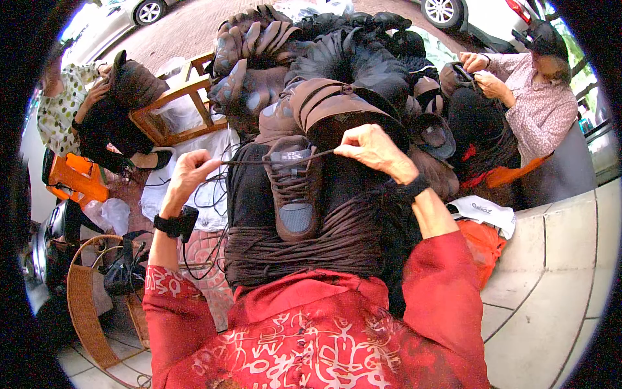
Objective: Lacing a brown athletic shoe as part of a manufacturing or assembly task.
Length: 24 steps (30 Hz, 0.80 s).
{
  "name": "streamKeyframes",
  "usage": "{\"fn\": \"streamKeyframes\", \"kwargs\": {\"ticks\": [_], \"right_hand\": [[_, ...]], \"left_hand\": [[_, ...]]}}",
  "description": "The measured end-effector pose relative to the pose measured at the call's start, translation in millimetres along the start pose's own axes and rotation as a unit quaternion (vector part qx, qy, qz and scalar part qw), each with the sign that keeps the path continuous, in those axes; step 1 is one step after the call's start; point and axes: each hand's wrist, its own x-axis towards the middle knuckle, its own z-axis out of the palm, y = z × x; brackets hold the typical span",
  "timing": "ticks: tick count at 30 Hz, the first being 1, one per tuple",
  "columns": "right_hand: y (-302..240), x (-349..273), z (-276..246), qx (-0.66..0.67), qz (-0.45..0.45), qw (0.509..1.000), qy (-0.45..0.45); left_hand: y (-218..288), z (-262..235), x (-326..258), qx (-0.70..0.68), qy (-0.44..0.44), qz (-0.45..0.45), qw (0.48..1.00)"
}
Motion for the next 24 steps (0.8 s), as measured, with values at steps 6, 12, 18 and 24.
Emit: {"fn": "streamKeyframes", "kwargs": {"ticks": [6, 12, 18, 24], "right_hand": [[-32, -24, -52, 0.178, 0.032, 0.983, -0.03], [-62, -25, -47, 0.624, -0.074, 0.769, -0.116], [-69, -12, -32, 0.575, -0.093, 0.813, 0.023], [-91, 5, -16, 0.429, -0.149, 0.881, 0.129]], "left_hand": [[41, -21, -1, -0.189, -0.059, 0.056, 0.979], [94, 16, 15, -0.428, -0.106, 0.087, 0.893], [123, 49, 29, -0.402, -0.099, 0.158, 0.896], [127, 68, 20, -0.413, -0.008, 0.104, 0.905]]}}
